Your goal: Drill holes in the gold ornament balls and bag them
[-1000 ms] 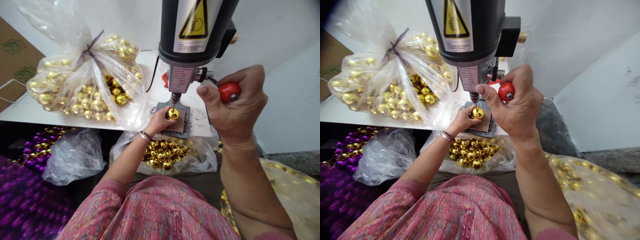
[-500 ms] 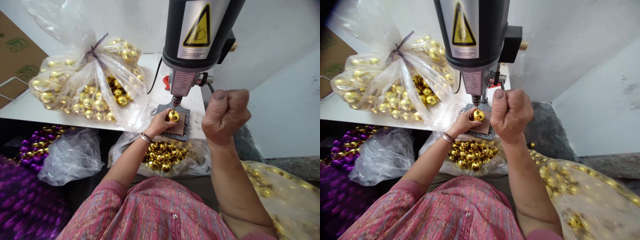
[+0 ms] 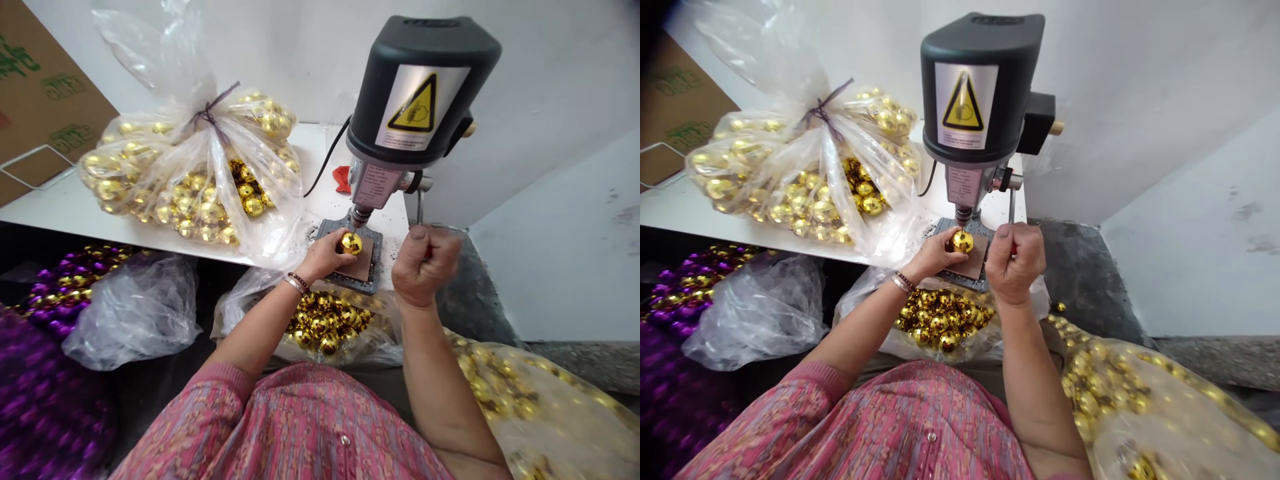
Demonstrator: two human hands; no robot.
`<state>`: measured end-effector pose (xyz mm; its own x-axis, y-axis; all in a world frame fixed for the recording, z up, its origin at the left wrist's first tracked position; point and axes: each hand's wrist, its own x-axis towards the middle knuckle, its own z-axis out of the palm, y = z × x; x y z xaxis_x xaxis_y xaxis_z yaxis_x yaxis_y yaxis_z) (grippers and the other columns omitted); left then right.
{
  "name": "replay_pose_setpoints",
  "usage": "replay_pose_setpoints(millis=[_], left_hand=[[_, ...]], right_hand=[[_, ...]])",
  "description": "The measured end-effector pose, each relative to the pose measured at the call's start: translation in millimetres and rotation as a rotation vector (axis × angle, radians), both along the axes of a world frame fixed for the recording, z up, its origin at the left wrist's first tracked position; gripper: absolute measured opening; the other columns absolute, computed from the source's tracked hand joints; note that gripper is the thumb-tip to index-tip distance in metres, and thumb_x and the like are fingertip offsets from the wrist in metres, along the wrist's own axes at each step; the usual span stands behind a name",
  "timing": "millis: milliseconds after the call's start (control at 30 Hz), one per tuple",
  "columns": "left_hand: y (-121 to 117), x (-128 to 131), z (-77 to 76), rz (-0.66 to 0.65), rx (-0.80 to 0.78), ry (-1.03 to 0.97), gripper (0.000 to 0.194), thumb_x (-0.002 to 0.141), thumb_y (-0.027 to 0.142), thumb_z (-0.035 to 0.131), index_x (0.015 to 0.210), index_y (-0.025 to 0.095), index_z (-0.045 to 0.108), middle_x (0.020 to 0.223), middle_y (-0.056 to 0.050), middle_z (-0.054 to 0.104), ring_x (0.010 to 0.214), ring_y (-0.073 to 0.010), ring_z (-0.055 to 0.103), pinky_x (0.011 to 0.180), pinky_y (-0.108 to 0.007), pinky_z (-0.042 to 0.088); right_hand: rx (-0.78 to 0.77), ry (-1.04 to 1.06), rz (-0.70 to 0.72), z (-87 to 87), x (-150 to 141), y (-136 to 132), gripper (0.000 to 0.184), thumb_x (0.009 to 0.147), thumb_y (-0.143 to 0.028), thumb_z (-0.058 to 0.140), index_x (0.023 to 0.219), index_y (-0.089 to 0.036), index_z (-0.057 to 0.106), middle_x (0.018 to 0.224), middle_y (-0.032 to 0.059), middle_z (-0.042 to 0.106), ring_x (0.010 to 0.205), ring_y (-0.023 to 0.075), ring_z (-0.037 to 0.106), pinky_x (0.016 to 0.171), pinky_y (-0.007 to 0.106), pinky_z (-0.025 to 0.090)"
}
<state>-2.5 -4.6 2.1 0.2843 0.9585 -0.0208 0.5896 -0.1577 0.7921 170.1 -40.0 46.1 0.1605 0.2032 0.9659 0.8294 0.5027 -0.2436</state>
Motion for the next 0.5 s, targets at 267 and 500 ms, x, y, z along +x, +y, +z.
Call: replay_pose_setpoints(millis=[267, 500], left_hand=[[-4, -3, 1.5, 0.001, 0.014, -0.090, 0.061, 0.075, 0.019, 0.083, 0.135, 0.018, 0.070, 0.114, -0.004, 0.079, 0.104, -0.0247, 0.073, 0.098, -0.036, 0.057], [-43, -44, -0.2, -0.122, -0.035, -0.159, 0.066, 0.076, 0.021, 0.084, 0.140, 0.019, 0.067, 0.116, -0.005, 0.077, 0.096, -0.0192, 0.071, 0.089, -0.031, 0.058]], right_hand=[[-0.142, 0.178, -0.084, 79.7, 8, 23, 0.065, 0.106, -0.072, 0.029, 0.077, -0.015, 0.046, 0.068, -0.0012, 0.044, 0.066, 0.0046, 0.037, 0.071, 0.024, 0.027], [-0.245, 0.218, -0.049, 101.3, 6, 24, 0.081, 0.091, -0.090, 0.014, 0.072, -0.017, 0.042, 0.066, -0.0033, 0.036, 0.066, 0.0034, 0.038, 0.079, 0.031, 0.035]])
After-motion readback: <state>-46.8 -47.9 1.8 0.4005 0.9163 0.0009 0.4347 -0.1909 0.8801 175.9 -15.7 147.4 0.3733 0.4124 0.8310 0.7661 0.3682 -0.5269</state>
